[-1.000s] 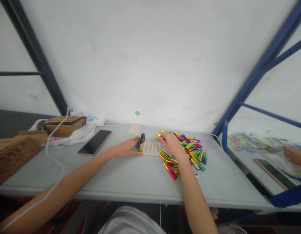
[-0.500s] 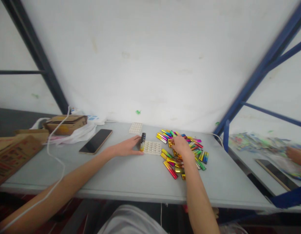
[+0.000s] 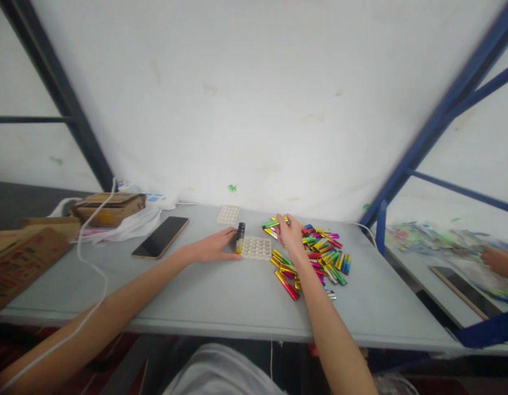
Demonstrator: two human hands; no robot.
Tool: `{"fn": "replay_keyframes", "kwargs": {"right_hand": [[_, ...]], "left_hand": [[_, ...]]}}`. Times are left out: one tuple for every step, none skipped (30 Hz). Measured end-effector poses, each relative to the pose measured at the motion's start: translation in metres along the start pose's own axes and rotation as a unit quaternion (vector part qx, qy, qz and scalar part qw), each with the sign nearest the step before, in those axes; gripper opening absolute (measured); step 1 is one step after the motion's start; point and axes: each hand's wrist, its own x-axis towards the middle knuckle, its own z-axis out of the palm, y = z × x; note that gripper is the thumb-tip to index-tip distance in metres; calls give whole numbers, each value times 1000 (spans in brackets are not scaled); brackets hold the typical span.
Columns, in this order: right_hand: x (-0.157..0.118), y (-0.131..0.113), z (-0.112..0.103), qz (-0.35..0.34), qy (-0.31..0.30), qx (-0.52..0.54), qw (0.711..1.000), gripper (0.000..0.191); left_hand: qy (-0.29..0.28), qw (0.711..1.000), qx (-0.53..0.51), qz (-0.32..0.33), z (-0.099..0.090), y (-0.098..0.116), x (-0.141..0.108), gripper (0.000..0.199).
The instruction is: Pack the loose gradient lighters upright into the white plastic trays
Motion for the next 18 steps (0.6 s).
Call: {"fn": "replay_keyframes", "kwargs": {"right_hand": [[-2,-1,5,29,-18,66,997,40],[-4,-1,10,48,-27,119,991,40],[-6,-2,14,55,-30,162,985,42],[-7,-2,17,54,-33,196,979,43],[-9,-2,20,49,-37,222,973,45],[-10,-1,22,48,-44,241,968,46],[-11,0,24,50,-54,253,965,46],[-12,1,25,56,-65,259,962,46],[-13,2,27,63,-76,262,960,46],[-14,2,28,70,-85,265,958,45],[-15,3,29,75,-94,266,956,44],[-16,3,29,79,-101,267,955,41],[-17,2,30,83,-110,267,954,41],[-19,1,31,89,-120,265,952,42],[-20,-1,31,97,-132,264,950,45],[-21,-4,32,107,-144,264,948,45],[-22,-6,33,116,-158,265,944,43],[-23,-8,34,123,-171,268,940,38]], "left_hand": [[0,1000,0,0,0,0,0,75],[1,1000,1,2,0,0,0,75],[3,1000,2,5,0,0,0,75],[7,1000,4,8,0,0,0,75],[11,1000,6,11,1,0,0,75],[15,1000,8,13,1,0,0,75],[17,1000,9,14,1,-1,-1,76],[18,1000,9,14,1,-1,-1,76],[17,1000,8,13,1,-1,-1,76],[17,1000,6,12,2,-1,-1,76],[17,1000,3,12,2,-1,-1,76],[18,1000,1,13,2,-1,-1,76],[17,1000,0,14,2,-1,-1,77],[16,1000,-1,14,2,-2,0,77],[15,1000,-1,11,2,-2,0,77],[13,1000,-1,8,2,-2,0,78],[13,1000,-1,6,2,-2,0,78],[13,1000,-1,5,2,-2,1,77]]}}
